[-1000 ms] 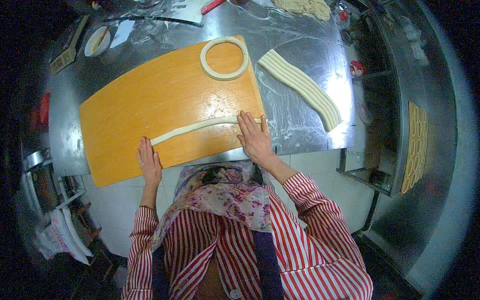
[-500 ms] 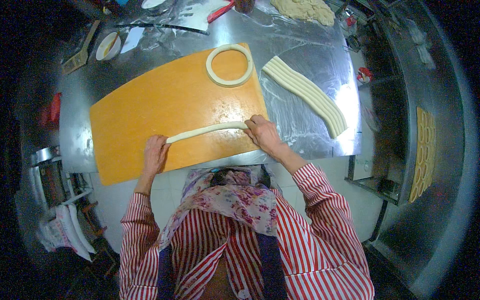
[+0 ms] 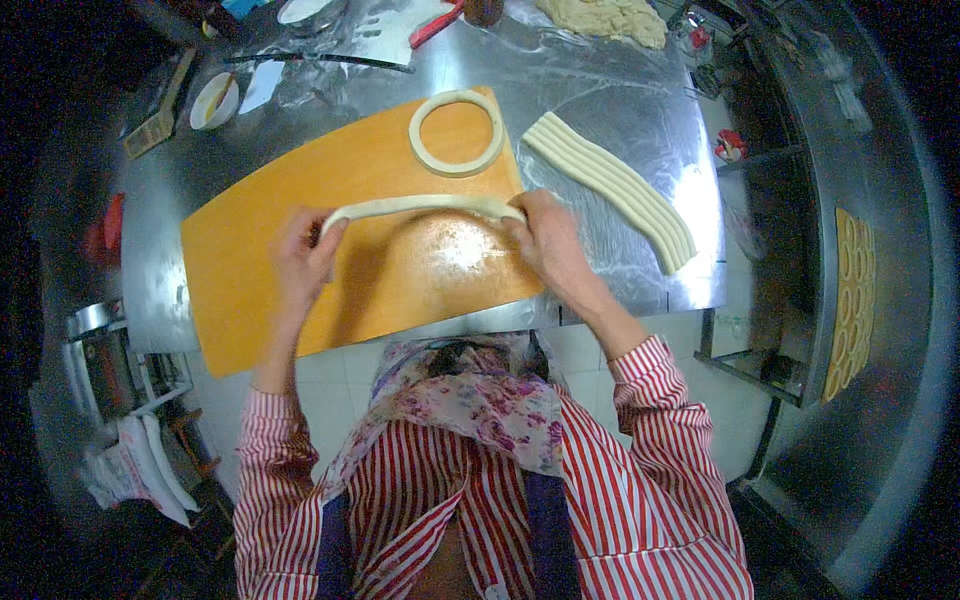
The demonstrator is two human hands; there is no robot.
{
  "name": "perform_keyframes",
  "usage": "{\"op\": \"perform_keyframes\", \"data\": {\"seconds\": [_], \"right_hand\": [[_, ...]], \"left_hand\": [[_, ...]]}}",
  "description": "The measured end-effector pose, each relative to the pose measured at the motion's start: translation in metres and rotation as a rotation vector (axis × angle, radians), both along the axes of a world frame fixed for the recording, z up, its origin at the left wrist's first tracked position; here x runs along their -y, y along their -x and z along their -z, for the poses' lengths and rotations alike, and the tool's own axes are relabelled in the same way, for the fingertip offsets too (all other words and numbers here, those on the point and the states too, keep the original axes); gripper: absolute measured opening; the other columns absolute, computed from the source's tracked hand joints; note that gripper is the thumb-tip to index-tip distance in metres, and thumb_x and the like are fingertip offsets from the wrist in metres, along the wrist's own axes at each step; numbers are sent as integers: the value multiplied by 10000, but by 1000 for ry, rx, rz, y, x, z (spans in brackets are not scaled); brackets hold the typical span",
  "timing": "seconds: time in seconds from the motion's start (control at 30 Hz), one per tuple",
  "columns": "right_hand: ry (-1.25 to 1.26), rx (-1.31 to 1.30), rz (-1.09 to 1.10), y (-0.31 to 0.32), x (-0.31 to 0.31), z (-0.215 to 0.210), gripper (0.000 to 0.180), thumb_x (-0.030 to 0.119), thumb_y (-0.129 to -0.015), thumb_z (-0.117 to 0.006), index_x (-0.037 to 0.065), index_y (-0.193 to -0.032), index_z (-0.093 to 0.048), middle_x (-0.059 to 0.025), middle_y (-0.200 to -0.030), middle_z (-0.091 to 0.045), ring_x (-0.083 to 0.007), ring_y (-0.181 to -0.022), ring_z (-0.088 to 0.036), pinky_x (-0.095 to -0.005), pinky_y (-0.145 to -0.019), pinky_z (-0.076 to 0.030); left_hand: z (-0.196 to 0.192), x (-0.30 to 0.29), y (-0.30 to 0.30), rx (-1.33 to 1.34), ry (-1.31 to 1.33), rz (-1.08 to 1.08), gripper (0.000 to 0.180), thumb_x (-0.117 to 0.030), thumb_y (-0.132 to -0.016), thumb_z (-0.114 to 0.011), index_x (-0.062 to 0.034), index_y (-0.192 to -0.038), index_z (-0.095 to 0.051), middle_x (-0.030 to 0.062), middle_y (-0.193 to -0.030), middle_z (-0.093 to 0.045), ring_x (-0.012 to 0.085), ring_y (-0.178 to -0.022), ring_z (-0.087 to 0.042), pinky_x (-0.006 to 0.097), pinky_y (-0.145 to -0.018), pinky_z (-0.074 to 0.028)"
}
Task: The person shapes long strips of dough into circular rings on a wooden board. They roll the dough strips by hand, form them into loops, and pinch the ends to seal them. The finished rings are arranged in rows on the board.
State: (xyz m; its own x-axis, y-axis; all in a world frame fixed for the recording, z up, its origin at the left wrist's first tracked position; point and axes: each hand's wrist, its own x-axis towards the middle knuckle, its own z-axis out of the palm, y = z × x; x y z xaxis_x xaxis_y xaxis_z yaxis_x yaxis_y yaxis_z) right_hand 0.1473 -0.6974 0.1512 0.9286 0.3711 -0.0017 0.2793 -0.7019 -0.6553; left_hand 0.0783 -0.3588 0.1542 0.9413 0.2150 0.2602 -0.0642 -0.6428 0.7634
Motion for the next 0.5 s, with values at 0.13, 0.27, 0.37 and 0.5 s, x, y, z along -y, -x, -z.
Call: {"op": "perform_keyframes", "data": {"seconds": [0.13, 0.27, 0.37, 0.5], "right_hand": [[-291, -590, 130, 20, -33, 58, 276, 186, -995, -625, -57, -1127, -620, -154, -1011, -693, -209, -798, -703, -347, -673, -566], [-1041, -1192, 367, 55, -85, 100, 321, 202, -1002, -626, -73, -1166, -607, -179, -1056, -682, -265, -918, -713, -388, -777, -627], [-863, -1276, 412, 71, -91, 118, 351, 177, -997, -626, -96, -1215, -596, -184, -1077, -692, -250, -927, -711, -371, -759, -625], [-568, -993, 181, 73, -37, 107, 284, 217, -949, -679, -25, -1096, -705, -149, -1003, -740, -203, -822, -721, -342, -711, -603]], "left_hand": [[-91, 11, -57, -71, -235, 145, 217, -194, -850, -747, 20, -885, -735, 139, -765, -676, 225, -674, -645, 339, -632, -508], [-113, 80, -100, -345, -155, 273, 232, -195, -848, -753, 18, -938, -747, 119, -939, -732, 149, -643, -663, 287, -570, -535], [-79, 121, -101, -363, 140, 311, 291, -212, -884, -731, 47, -1017, -729, 137, -936, -727, 178, -678, -683, 298, -577, -562], [-17, 91, -82, -401, 565, 7, 334, -205, -865, -728, 53, -1077, -711, 198, -943, -719, 275, -785, -707, 374, -743, -562]]}}
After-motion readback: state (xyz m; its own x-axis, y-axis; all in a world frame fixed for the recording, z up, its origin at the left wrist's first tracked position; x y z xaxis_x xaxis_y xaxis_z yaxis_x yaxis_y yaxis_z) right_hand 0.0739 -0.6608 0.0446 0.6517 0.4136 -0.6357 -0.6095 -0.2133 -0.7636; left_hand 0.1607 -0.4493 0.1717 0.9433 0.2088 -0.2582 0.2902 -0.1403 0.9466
